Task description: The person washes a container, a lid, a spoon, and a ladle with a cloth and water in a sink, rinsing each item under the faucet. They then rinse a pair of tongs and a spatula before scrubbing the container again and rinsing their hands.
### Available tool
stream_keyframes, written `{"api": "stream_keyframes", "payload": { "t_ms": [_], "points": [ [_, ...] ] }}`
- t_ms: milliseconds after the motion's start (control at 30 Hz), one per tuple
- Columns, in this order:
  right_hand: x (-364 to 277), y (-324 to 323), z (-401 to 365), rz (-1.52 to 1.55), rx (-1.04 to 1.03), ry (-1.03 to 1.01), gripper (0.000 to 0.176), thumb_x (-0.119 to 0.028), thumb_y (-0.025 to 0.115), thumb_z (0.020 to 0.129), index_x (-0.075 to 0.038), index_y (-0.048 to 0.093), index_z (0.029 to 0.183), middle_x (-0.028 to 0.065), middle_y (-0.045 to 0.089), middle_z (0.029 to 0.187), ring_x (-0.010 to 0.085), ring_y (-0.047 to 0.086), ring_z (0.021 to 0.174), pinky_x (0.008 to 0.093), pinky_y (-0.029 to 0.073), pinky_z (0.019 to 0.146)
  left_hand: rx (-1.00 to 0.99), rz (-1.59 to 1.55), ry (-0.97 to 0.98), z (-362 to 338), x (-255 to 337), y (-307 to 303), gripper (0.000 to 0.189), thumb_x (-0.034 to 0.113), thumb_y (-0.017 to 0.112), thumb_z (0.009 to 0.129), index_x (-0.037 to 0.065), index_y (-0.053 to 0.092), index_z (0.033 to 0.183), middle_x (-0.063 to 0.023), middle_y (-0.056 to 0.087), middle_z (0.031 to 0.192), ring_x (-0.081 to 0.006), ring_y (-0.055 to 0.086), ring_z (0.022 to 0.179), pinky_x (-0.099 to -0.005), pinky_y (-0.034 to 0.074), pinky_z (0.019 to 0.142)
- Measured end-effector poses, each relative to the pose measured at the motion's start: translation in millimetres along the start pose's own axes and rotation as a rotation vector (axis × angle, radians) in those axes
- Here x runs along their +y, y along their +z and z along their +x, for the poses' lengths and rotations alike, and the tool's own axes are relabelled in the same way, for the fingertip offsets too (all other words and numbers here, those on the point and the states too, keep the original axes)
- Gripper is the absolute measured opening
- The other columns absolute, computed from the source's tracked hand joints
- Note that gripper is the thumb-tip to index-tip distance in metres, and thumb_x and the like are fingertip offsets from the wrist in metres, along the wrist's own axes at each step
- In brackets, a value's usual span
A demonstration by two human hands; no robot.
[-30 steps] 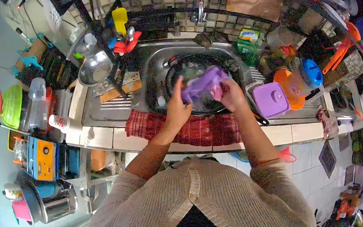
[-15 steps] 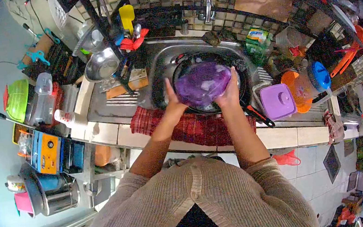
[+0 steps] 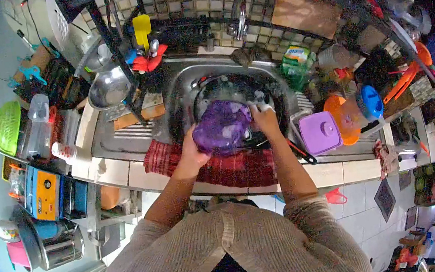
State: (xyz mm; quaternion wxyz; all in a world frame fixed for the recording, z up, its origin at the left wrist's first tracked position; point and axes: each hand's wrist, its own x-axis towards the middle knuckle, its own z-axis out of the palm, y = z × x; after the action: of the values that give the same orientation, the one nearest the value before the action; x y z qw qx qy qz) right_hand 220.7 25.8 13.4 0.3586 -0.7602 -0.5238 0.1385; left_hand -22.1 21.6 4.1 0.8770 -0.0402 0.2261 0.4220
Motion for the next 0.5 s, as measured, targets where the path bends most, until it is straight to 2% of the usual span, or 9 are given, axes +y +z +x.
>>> {"api": "stream_keyframes", "payload": {
  "t_ms": [133,200,267,300,333,367,400,467,500],
  "points": [
    [-56,-14,-8,0.128,0.370,-0.215,0.028,-0.030,0.066,0.078,-0.003,0.059,0.077,0.0137,0.056,0.070,0.0281,0.056,0.061,0.0367,0.046,0.060,-0.123,0.035,0.075,-14,-6,5,0.041,0.037,0.039,0.090,0.005,0.052,0.112,-0.0117,0.057,0.111,-0.0294,0.054,0.104,-0.0453,0.040,0.094],
    [-105,-17,-28,0.148,0.256,-0.327,0.025,-0.025,0.069,0.075,-0.004,0.057,0.076,0.0121,0.055,0.073,0.0255,0.055,0.062,0.0363,0.045,0.058,-0.152,0.065,0.119,21,-13,-38,0.040,0.036,0.038,0.090,0.005,0.053,0.111,-0.0111,0.058,0.110,-0.0280,0.055,0.103,-0.0445,0.041,0.092],
    [-110,5,-49,0.127,-0.176,-0.580,0.018,-0.019,0.068,0.071,-0.006,0.056,0.075,0.0119,0.054,0.077,0.0259,0.054,0.062,0.0378,0.045,0.059,-0.186,0.099,0.160,26,-19,-48,0.039,0.035,0.037,0.091,0.006,0.053,0.111,-0.0104,0.058,0.109,-0.0267,0.056,0.102,-0.0437,0.042,0.091],
    [-116,21,-69,0.189,-0.244,-0.603,0.022,-0.024,0.067,0.070,-0.007,0.057,0.079,0.0108,0.055,0.082,0.0293,0.055,0.074,0.0409,0.045,0.063,-0.173,0.199,0.286,12,-25,-36,0.037,0.034,0.036,0.092,0.006,0.054,0.109,-0.0095,0.059,0.107,-0.0246,0.056,0.100,-0.0422,0.043,0.089],
    [-106,43,-79,-0.076,-0.146,-0.870,0.029,-0.033,0.064,0.071,-0.008,0.058,0.085,0.0105,0.056,0.090,0.0337,0.053,0.091,0.0436,0.045,0.069,-0.160,0.297,0.413,4,-32,-29,0.036,0.033,0.035,0.092,0.006,0.055,0.106,-0.0085,0.059,0.105,-0.0225,0.057,0.098,-0.0407,0.044,0.088],
    [-121,35,-86,-0.220,-0.145,-0.862,0.031,-0.035,0.061,0.073,-0.007,0.058,0.088,0.0112,0.056,0.094,0.0354,0.050,0.098,0.0450,0.045,0.072,-0.540,0.041,0.421,33,-42,-60,0.032,0.031,0.038,0.092,0.007,0.055,0.105,-0.0083,0.059,0.102,-0.0190,0.057,0.095,-0.0372,0.045,0.086],
    [-135,25,-92,-0.364,-0.146,-0.852,0.034,-0.037,0.059,0.076,-0.007,0.058,0.091,0.0119,0.056,0.098,0.0372,0.047,0.106,0.0463,0.045,0.074,-0.537,0.037,0.422,24,-40,-49,0.032,0.031,0.038,0.092,0.007,0.055,0.105,-0.0083,0.059,0.102,-0.0190,0.057,0.095,-0.0372,0.045,0.086],
    [-128,27,-66,-0.453,-0.062,-0.845,0.031,-0.036,0.058,0.077,-0.007,0.058,0.090,0.0124,0.057,0.098,0.0362,0.049,0.103,0.0459,0.045,0.074,0.008,0.211,0.342,8,-32,-30,0.033,0.034,0.044,0.091,0.008,0.054,0.108,-0.0056,0.061,0.100,-0.0216,0.059,0.092,-0.0374,0.046,0.083],
    [-122,29,-51,-0.538,0.030,-0.832,0.029,-0.034,0.057,0.078,-0.008,0.059,0.090,0.0128,0.058,0.099,0.0352,0.052,0.101,0.0454,0.045,0.075,0.038,0.181,0.295,11,-30,-38,0.031,0.032,0.043,0.091,0.008,0.054,0.108,-0.0056,0.061,0.099,-0.0219,0.059,0.091,-0.0375,0.046,0.083]
  ]
}}
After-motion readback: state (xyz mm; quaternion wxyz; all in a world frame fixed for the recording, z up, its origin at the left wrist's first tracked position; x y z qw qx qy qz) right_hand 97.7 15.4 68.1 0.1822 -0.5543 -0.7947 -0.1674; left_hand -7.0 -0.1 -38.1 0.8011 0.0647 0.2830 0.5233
